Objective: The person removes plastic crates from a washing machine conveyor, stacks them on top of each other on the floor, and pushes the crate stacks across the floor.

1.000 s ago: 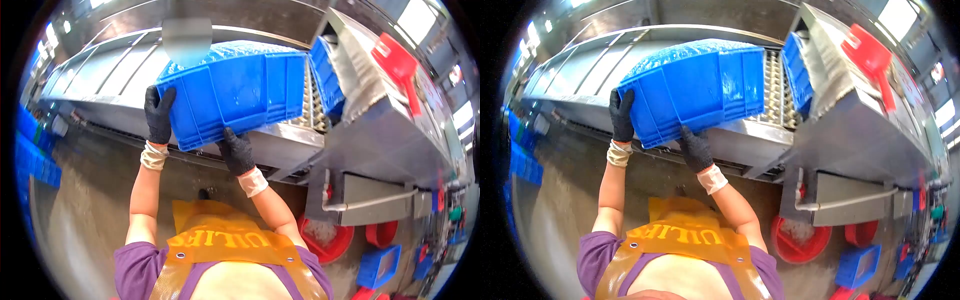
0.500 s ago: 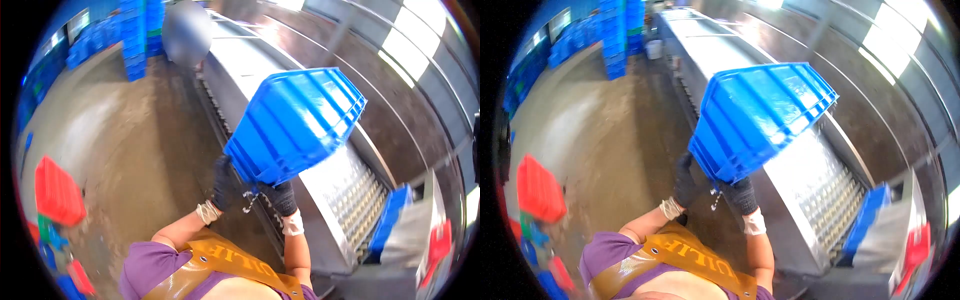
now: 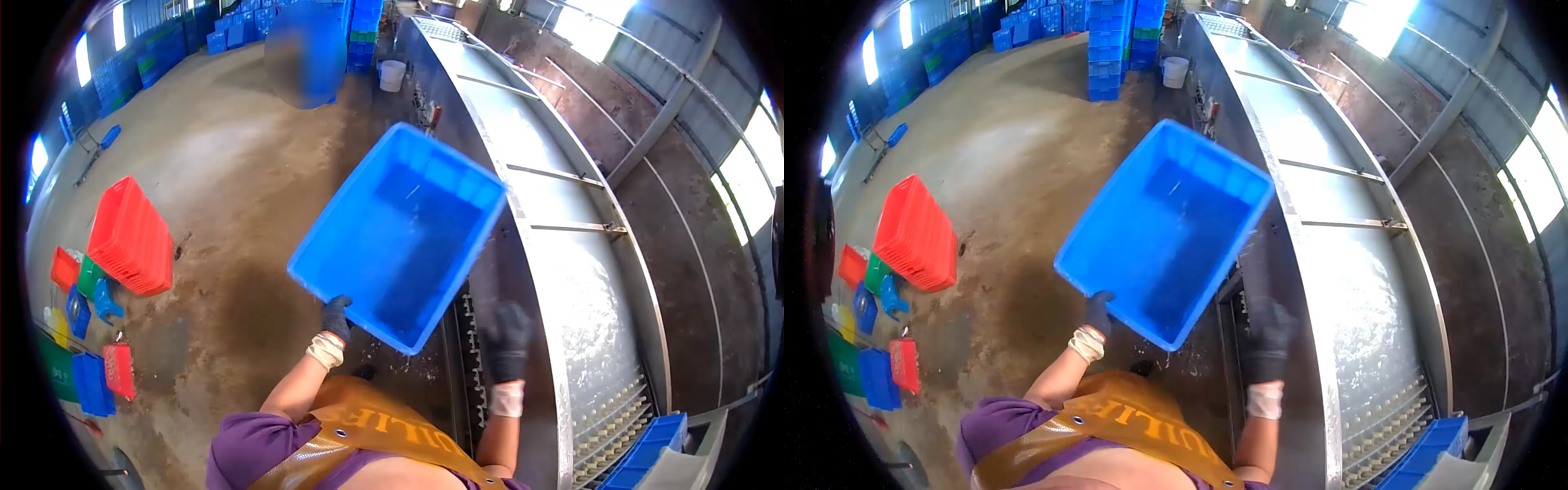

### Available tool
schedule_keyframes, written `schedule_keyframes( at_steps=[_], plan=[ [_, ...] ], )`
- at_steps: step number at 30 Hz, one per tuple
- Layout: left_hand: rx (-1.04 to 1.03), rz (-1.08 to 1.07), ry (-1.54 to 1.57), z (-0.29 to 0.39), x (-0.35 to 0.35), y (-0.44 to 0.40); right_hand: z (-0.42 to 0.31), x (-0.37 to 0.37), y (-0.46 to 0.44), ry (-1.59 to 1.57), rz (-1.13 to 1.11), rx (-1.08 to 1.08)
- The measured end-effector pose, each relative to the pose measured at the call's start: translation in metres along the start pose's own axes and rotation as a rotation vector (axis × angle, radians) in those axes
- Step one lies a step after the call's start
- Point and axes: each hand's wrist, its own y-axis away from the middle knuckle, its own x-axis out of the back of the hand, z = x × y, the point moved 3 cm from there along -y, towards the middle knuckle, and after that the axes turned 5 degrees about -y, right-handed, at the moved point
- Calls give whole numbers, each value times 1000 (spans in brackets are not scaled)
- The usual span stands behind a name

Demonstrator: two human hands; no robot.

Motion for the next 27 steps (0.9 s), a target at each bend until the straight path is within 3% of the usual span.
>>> schedule_keyframes(
  at_steps=[1, 2, 3, 5, 7, 9, 11, 12, 14, 17, 18, 19, 20, 21, 22, 23, 25, 27],
  plan=[
    [1, 3, -6, -12, 21, -23, 41, 4, 12, -128, 80, -219],
    [59, -10, -1, -32, 44, -52, 73, 19, 10, 166, -252, -585],
    [123, -27, -1, -43, 58, -69, 145, 7, 63, 431, 71, -484],
    [215, 39, 10, -45, 65, -80, 163, 37, 82, 569, -58, -879],
    [317, 98, -2, -49, 72, -99, 198, 40, 139, 233, 126, -927],
    [293, 154, 41, -64, 88, -136, 169, 54, 141, 195, 63, -950],
    [312, 22, 30, -98, 114, -193, 177, 51, 157, 398, 167, -777],
    [295, 1, 63, -113, 124, -216, 176, 51, 156, 421, 150, -794],
    [400, -89, 8, -125, 134, -224, 188, 45, 169, 801, 9, -423],
    [659, -267, -296, -131, 120, -220, 182, 48, 161, 848, -184, -605],
    [720, -357, -396, -139, 110, -216, 173, 57, 149, 758, -159, -777],
    [759, -476, -501, -144, 96, -204, 166, 66, 153, 789, -135, -679],
    [776, -623, -626, -137, 77, -189, 145, 72, 125, 581, 41, -865],
    [919, -155, -647, -170, 90, -205, 173, 59, 155, 547, 49, -893],
    [829, -357, -708, -161, 61, -152, 150, 72, 148, 461, 66, -1020],
    [923, -559, -658, -198, 89, -189, 139, 76, 151, 408, 107, -1008],
    [873, -511, -761, -204, 96, -179, 146, 85, 185, 436, 288, -950],
    [931, -422, -782, -214, 98, -170, 172, 109, 261, 453, 652, -1092]
  ],
)
